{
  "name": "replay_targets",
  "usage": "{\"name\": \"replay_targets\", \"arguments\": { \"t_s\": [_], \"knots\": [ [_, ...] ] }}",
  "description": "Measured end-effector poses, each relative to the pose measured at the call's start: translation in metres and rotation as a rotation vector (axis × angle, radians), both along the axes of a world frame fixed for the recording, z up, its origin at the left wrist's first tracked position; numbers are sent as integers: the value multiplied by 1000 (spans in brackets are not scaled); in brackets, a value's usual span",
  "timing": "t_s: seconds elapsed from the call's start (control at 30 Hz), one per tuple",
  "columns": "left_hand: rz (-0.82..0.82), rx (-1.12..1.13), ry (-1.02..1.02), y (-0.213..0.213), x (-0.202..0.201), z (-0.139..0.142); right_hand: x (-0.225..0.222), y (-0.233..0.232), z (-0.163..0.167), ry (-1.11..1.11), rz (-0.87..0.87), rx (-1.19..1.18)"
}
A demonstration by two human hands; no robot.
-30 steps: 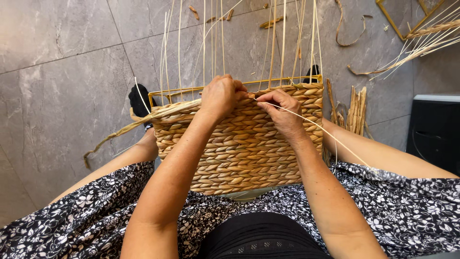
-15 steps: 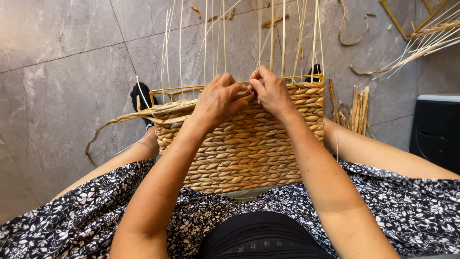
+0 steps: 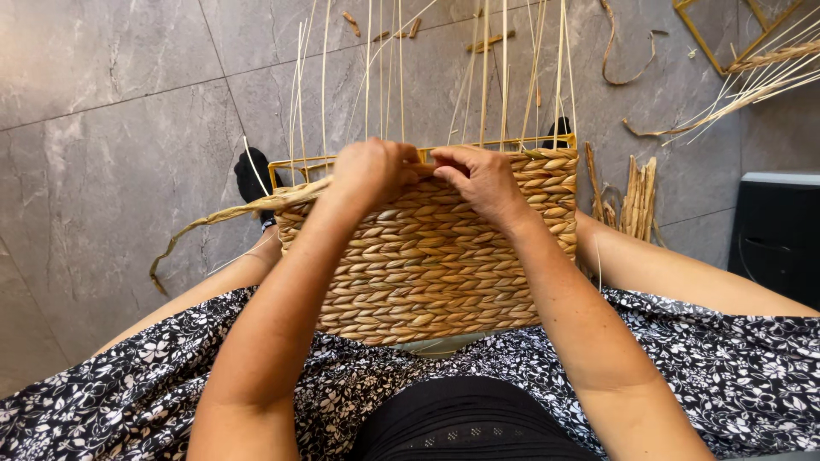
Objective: The person sits on the floor with a water hyacinth basket on their lap and weaves flat strands over and under the upright stakes along the top edge, tucking and tightening each strand by hand. They pull new strands from the pile beside them and press the woven rows down against the metal frame as they work around the rim.
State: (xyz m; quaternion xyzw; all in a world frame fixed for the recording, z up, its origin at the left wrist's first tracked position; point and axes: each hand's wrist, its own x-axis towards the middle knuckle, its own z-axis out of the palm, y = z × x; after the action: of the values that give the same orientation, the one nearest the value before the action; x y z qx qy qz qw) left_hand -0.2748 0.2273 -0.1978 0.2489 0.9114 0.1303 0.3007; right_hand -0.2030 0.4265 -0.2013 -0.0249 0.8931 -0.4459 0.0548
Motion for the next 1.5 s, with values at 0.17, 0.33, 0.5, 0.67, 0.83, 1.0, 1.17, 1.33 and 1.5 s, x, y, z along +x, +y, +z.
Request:
{"name": "replay_targets", "arguments": {
  "t_s": [0.17,0.33,0.5,0.67,0.83,1.0,1.17,1.33,1.5],
  "knots": [
    [43,82,15,-17,-7,10,-1,-8,-9,112,40,47],
    [40,207,131,-22,1,-2,-4,-11,-14,81,47,91],
    [71,332,443,-3,29,-29,-7,-18,-21,202,-9,125],
    [75,381,470,6,42,-46,-3,-24,-23,191,-17,156],
    [6,346,436,4,20,-32,-8,-18,-23,150,9,89],
    [146,536,821,-17,5,5,-15,-8,-22,6,20,19],
    [90,371,528,-9,31,4,-7,-17,-25,62,-75,24],
    [116,250,589,5,38,-30,-6,-22,-26,112,-150,-6],
    [115,79,641,27,61,-35,3,-27,-30,312,-129,97]
  ]
}}
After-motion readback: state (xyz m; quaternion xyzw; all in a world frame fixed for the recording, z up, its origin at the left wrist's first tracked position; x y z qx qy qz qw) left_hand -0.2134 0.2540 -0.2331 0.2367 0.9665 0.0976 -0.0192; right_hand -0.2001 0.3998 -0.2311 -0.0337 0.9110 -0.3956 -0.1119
